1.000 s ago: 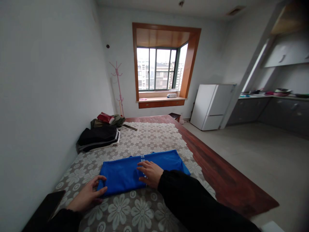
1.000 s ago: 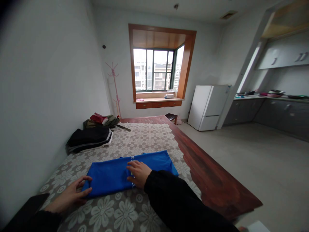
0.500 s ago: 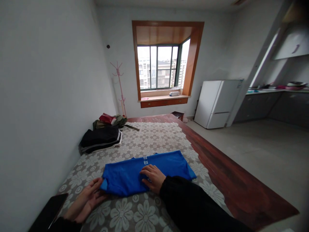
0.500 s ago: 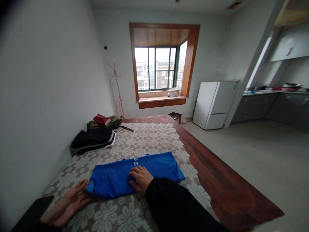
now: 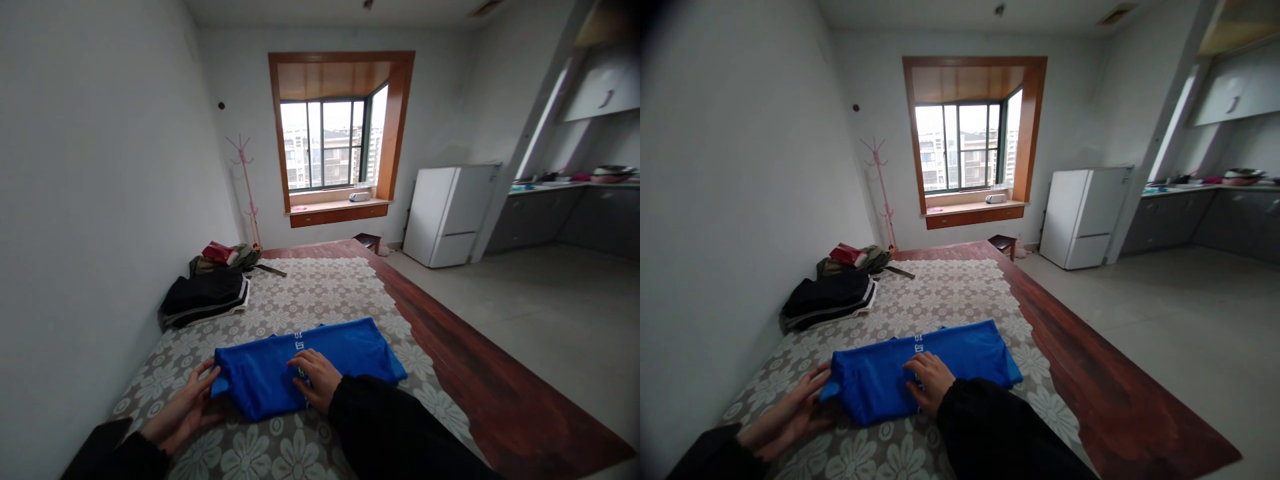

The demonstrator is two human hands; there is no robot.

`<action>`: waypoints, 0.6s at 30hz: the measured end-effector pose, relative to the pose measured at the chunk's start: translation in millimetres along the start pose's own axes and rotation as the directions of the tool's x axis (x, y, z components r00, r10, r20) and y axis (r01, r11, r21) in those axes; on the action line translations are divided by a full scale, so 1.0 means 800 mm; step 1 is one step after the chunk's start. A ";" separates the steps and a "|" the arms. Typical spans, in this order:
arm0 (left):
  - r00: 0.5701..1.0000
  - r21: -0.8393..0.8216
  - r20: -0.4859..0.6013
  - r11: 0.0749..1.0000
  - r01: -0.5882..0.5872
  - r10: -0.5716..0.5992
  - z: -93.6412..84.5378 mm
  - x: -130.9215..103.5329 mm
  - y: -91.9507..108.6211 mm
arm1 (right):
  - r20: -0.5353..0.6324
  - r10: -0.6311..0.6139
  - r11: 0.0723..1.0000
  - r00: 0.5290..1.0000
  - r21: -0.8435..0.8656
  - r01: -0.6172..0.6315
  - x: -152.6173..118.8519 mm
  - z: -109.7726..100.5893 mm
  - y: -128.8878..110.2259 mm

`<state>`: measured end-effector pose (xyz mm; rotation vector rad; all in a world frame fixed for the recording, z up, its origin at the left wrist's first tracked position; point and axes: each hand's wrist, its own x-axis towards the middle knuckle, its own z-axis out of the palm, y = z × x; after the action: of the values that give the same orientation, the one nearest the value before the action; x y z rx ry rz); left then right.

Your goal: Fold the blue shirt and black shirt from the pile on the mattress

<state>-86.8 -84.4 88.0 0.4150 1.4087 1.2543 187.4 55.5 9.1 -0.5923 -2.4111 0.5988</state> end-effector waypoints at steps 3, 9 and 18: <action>0.999 0.081 0.005 0.996 -0.035 0.034 0.000 0.022 0.010 | -0.005 -0.005 1.000 1.000 0.003 0.005 0.000 -0.001 -0.002; 0.986 0.309 0.042 0.936 -0.168 0.163 -0.009 0.052 0.013 | -0.016 -0.011 1.000 1.000 0.013 0.011 0.000 -0.007 -0.005; 0.997 0.189 0.078 0.981 -0.044 0.029 -0.056 0.043 0.009 | 0.196 0.412 0.519 0.890 0.752 -0.406 0.009 -0.006 0.027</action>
<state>-138.4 -73.6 67.5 0.6152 1.4676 1.1252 190.8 78.0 4.3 -0.7483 -1.6945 1.7315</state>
